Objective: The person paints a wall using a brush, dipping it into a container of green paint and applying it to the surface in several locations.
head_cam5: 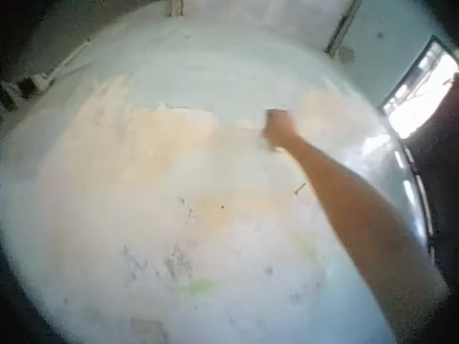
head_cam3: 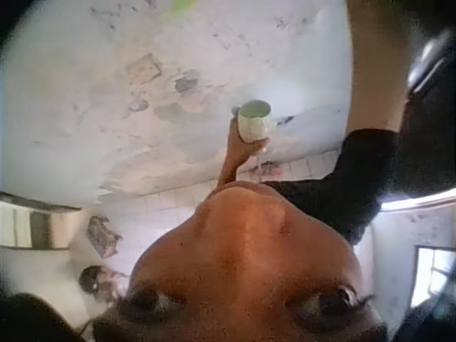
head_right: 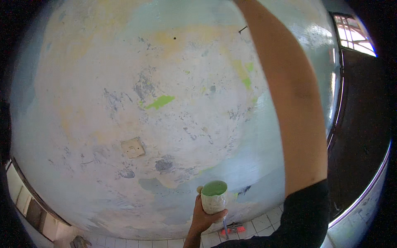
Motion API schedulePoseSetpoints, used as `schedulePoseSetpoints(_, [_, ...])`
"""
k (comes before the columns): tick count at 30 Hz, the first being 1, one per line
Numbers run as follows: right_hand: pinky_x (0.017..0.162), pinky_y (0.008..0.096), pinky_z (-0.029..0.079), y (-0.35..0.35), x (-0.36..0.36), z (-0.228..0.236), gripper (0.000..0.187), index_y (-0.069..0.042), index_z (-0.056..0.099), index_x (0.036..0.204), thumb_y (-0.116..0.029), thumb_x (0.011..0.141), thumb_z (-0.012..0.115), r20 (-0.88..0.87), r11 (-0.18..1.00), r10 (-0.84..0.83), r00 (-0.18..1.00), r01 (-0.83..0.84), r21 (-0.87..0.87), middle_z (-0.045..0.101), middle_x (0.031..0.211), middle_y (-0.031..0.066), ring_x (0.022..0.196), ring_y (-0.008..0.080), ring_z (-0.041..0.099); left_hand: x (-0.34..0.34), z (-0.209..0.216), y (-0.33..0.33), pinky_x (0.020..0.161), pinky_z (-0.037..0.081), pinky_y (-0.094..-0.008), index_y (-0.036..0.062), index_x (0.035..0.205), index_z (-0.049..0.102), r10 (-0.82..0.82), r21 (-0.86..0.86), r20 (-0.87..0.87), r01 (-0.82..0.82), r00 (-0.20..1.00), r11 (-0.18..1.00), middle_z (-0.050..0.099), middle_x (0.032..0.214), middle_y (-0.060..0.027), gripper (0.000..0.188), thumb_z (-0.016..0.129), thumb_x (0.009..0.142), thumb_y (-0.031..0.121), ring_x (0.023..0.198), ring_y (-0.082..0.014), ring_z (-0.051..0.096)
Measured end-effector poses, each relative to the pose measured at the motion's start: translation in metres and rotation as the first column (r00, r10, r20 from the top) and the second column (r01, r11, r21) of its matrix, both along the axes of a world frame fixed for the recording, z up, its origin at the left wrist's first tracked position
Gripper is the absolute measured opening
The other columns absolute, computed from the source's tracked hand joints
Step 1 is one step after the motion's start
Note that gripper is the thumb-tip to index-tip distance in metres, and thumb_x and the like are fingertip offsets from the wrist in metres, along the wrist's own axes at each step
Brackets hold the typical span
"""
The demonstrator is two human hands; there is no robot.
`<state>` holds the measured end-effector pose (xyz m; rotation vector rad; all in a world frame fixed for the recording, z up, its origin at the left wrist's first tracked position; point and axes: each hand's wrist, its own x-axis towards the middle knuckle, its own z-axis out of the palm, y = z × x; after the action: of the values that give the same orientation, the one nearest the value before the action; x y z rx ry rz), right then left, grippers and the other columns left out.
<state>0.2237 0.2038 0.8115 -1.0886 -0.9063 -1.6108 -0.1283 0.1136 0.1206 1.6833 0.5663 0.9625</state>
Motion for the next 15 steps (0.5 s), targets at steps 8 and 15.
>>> schedulePoseSetpoints(8, [0.097, 0.0495, 0.056, 0.069, -0.327, -0.048, 0.048, -0.008, 0.073, 0.127, -0.010, 0.080, 0.066, 0.194, 0.813, 0.538, 0.821, -0.443, -0.378, 0.074, 0.116, 0.0225, 0.114, 0.0417, 0.068, -0.021, 0.009, -0.013, 0.101, 0.051, -0.0455, 0.0012, 0.135, 0.058, 0.125, -0.088, 0.059, -0.120, 0.990, 0.989, 0.053, 0.129, -0.0152, 0.084, 0.099, 0.067, 0.031, 0.120, -0.0318, 0.059])
schedulePoseSetpoints(15, [0.090, 0.0546, 0.058, 0.100, -0.195, 0.019, 0.039, 0.007, 0.067, 0.119, -0.016, 0.088, 0.059, 0.138, 0.920, 0.387, 0.912, -0.392, 0.014, 0.073, 0.104, 0.0298, 0.099, 0.0469, 0.071, -0.031, 0.003, -0.016, 0.100, 0.051, -0.0448, 0.0018, 0.134, 0.059, 0.166, -0.059, 0.080, -0.161, 0.983, 0.985, 0.054, 0.128, -0.0145, 0.082, 0.098, 0.068, 0.029, 0.119, -0.0316, 0.059])
